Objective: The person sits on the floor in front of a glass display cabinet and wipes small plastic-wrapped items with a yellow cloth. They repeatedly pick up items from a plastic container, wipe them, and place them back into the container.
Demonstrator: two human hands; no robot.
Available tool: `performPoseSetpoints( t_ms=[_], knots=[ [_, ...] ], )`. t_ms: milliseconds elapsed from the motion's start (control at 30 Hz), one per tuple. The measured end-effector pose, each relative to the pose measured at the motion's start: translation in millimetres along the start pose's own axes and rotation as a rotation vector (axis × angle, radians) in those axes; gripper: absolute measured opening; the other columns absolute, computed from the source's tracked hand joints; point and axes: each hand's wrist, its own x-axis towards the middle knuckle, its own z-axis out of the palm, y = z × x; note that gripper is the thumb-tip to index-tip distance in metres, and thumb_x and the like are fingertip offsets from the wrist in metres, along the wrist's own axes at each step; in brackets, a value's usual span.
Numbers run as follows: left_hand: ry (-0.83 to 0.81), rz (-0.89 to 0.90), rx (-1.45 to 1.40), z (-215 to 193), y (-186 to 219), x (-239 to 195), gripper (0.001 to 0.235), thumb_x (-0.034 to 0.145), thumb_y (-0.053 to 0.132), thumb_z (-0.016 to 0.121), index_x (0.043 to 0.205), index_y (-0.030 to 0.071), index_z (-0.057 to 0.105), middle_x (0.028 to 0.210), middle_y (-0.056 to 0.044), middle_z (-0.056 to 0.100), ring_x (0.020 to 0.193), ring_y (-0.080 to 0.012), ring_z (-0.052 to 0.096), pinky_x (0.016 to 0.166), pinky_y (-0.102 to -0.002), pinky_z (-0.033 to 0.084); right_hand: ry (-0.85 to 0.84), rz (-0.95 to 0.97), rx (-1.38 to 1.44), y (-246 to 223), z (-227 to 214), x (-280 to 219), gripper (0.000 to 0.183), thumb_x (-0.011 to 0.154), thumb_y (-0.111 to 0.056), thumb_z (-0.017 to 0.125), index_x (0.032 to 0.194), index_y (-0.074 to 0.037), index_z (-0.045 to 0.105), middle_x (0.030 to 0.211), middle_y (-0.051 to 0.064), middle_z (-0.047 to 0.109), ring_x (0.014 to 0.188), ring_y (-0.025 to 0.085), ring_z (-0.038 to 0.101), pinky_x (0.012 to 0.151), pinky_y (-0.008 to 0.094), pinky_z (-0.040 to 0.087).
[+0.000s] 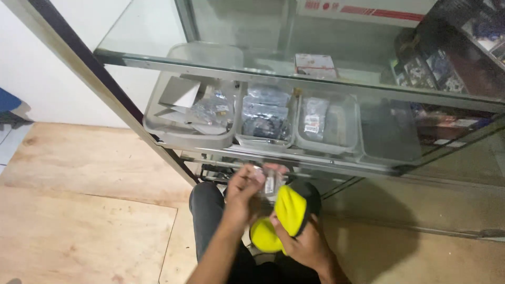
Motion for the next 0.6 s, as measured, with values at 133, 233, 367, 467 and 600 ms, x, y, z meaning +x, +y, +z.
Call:
performPoseSetpoints(
  t_ms=[133,233,367,467,600],
  knots=[
    [0.016,-0.061,-0.147,31,-19,-11,0.014,0.1,0.004,0.054,0.113,-0.001,0.05,0.134,-0.028,0.063,0.129,-0.0361,0.061,0.107,-0.045,0.052,0.021,-0.053,-0.194,33,8,2,0.026,0.08,-0.01,0.07,0.105,-0.003,0.07,0.089,0.012,0.079,0.068,0.027,0.077,0.058,0.037,0.06],
    [0.136,-0.078,-0.142,31,-33,-10,0.039,0.103,0.003,0.048,0.142,-0.001,0.045,0.137,-0.025,0.062,0.128,-0.0332,0.06,0.107,-0.041,0.051,0.028,0.055,-0.269,52,10,-6,0.015,0.076,-0.008,0.068,0.09,-0.003,0.071,0.074,0.011,0.074,0.054,0.029,0.067,0.049,0.04,0.053],
    [0.175,-0.096,0.016,26,-49,-13,0.046,0.104,0.012,0.05,0.143,-0.011,0.052,0.138,-0.021,0.064,0.122,-0.0261,0.062,0.106,-0.034,0.047,0.037,0.192,-0.405,54,4,-4,0.022,0.077,-0.015,0.067,0.095,-0.006,0.074,0.081,0.014,0.077,0.061,0.038,0.069,0.054,0.046,0.054],
    [0.164,-0.098,0.069,36,-44,-8,0.045,0.104,0.015,0.048,0.141,-0.01,0.055,0.136,-0.02,0.065,0.12,-0.0238,0.062,0.108,-0.034,0.045,0.005,0.254,-0.557,64,1,-7,0.018,0.078,-0.019,0.069,0.091,-0.006,0.072,0.077,0.017,0.074,0.06,0.042,0.067,0.055,0.05,0.053],
    [0.184,-0.058,-0.043,33,-42,0,0.046,0.105,0.012,0.043,0.144,-0.012,0.048,0.139,-0.027,0.062,0.126,-0.0319,0.062,0.113,-0.04,0.046,-0.09,0.078,-0.624,43,3,-14,0.038,0.078,-0.02,0.067,0.114,-0.006,0.069,0.09,0.016,0.076,0.068,0.04,0.069,0.062,0.049,0.054]
  ],
)
